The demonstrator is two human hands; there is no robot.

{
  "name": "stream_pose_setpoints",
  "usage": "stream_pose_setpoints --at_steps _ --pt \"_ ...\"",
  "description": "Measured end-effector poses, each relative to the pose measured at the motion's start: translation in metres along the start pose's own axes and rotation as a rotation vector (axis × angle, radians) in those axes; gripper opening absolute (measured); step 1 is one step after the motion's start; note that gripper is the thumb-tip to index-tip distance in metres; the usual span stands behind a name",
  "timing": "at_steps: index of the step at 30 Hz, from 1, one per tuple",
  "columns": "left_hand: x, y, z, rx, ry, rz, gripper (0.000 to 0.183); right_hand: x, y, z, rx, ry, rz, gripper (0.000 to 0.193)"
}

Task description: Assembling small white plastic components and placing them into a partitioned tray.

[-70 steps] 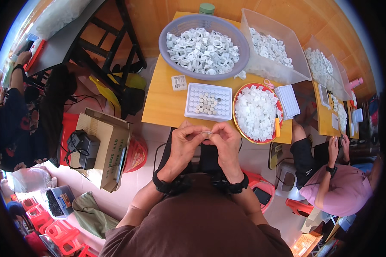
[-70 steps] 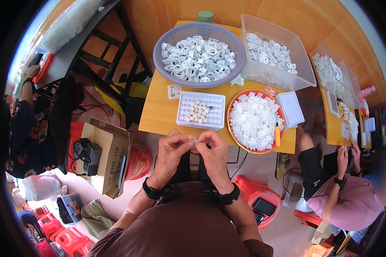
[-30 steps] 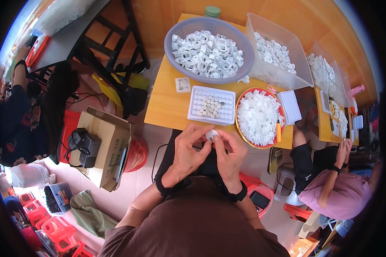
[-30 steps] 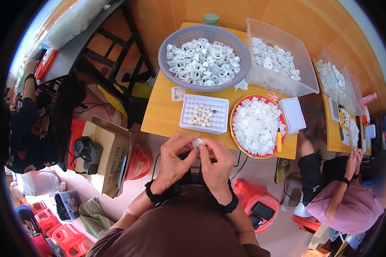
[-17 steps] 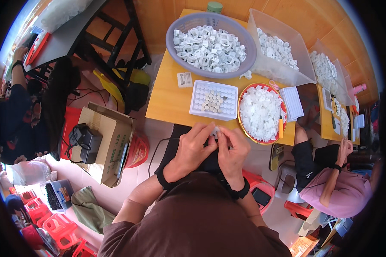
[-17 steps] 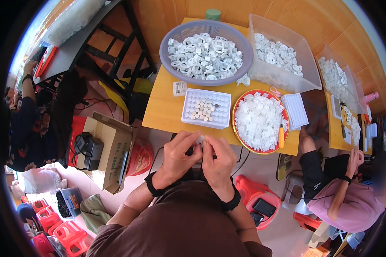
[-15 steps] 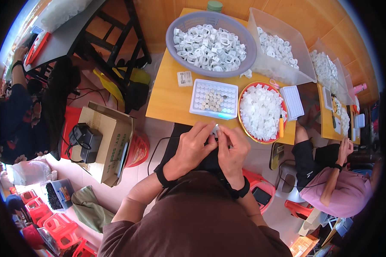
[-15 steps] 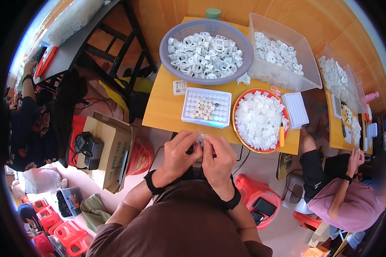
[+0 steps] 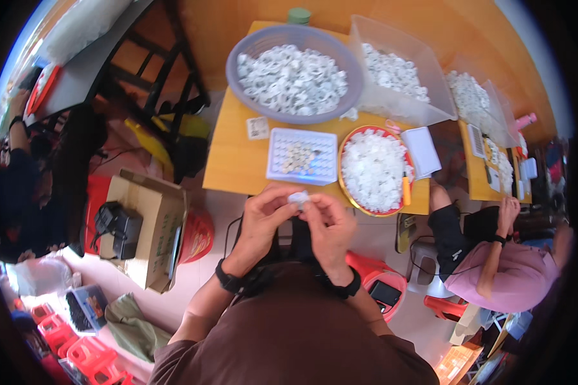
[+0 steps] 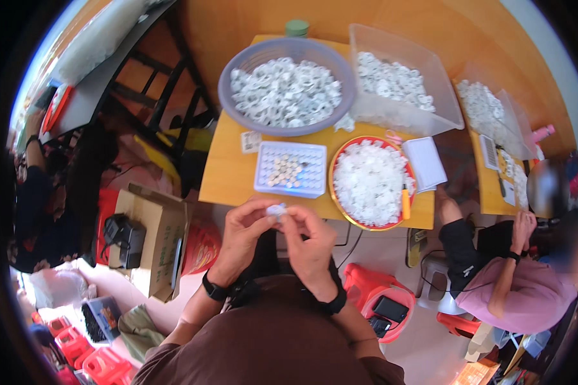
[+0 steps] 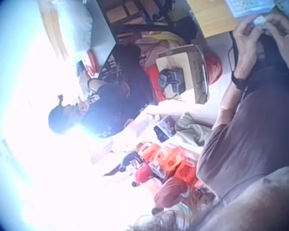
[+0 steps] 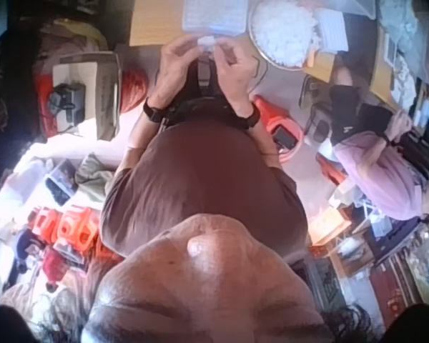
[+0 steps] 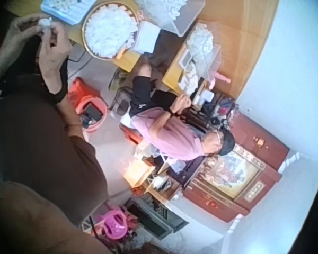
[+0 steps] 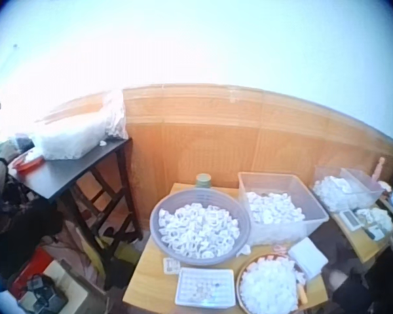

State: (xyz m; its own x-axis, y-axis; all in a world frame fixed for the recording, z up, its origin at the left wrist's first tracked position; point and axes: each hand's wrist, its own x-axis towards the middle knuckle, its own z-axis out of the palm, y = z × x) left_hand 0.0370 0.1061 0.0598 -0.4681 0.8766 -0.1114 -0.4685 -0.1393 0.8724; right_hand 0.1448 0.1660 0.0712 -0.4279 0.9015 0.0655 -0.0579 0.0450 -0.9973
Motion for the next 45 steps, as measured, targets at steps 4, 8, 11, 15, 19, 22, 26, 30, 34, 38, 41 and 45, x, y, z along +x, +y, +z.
stream_pose_setpoints --at_steps 4,8,11,15,19,22,26,30,34,38,41,45 --pt "-0.002 0.011 0.000 -0.228 0.005 -0.111 0.023 0.003 0.011 0.005 -0.002 -0.007 -0.046 0.011" --pt "0.002 0.007 -0.001 -0.317 -0.006 -0.109 0.022 0.005 0.002 0.005 -0.135 0.023 -0.184 0.011" --pt "0.005 0.006 -0.001 -0.331 -0.009 -0.135 0.022 0.005 -0.003 0.004 -0.195 0.033 -0.251 0.009" --pt "0.009 0.002 -0.002 -0.296 -0.032 -0.146 0.021 0.006 0.000 0.002 -0.179 0.046 -0.260 0.007" --pt "0.012 0.000 -0.002 -0.273 -0.026 -0.124 0.023 0.011 0.009 0.006 0.014 0.006 -0.158 0.007" --pt "0.014 0.008 0.005 -0.224 -0.028 -0.079 0.028 0.018 0.007 0.004 0.151 -0.028 -0.019 0.007" --pt "0.010 0.021 0.015 -0.230 -0.070 -0.066 0.036 0.056 -0.010 -0.026 0.117 -0.037 0.058 0.008" --pt "0.007 0.022 -0.010 -0.242 -0.123 -0.155 0.029 0.144 -0.034 -0.080 0.038 0.092 -0.153 0.017" --pt "0.002 0.015 -0.032 -0.218 -0.094 -0.148 0.024 0.188 -0.069 -0.080 -0.289 0.228 -0.264 0.028" --pt "-0.003 0.008 -0.037 -0.241 -0.075 -0.188 0.020 0.231 -0.025 -0.074 -0.701 -0.052 -0.602 0.027" --pt "-0.005 0.004 -0.040 -0.234 -0.075 -0.201 0.020 0.250 -0.008 -0.044 -0.904 -0.181 -0.638 0.024" --pt "-0.006 0.002 -0.042 -0.229 -0.073 -0.209 0.020 0.276 0.009 -0.021 -1.277 -0.271 -0.618 0.026"
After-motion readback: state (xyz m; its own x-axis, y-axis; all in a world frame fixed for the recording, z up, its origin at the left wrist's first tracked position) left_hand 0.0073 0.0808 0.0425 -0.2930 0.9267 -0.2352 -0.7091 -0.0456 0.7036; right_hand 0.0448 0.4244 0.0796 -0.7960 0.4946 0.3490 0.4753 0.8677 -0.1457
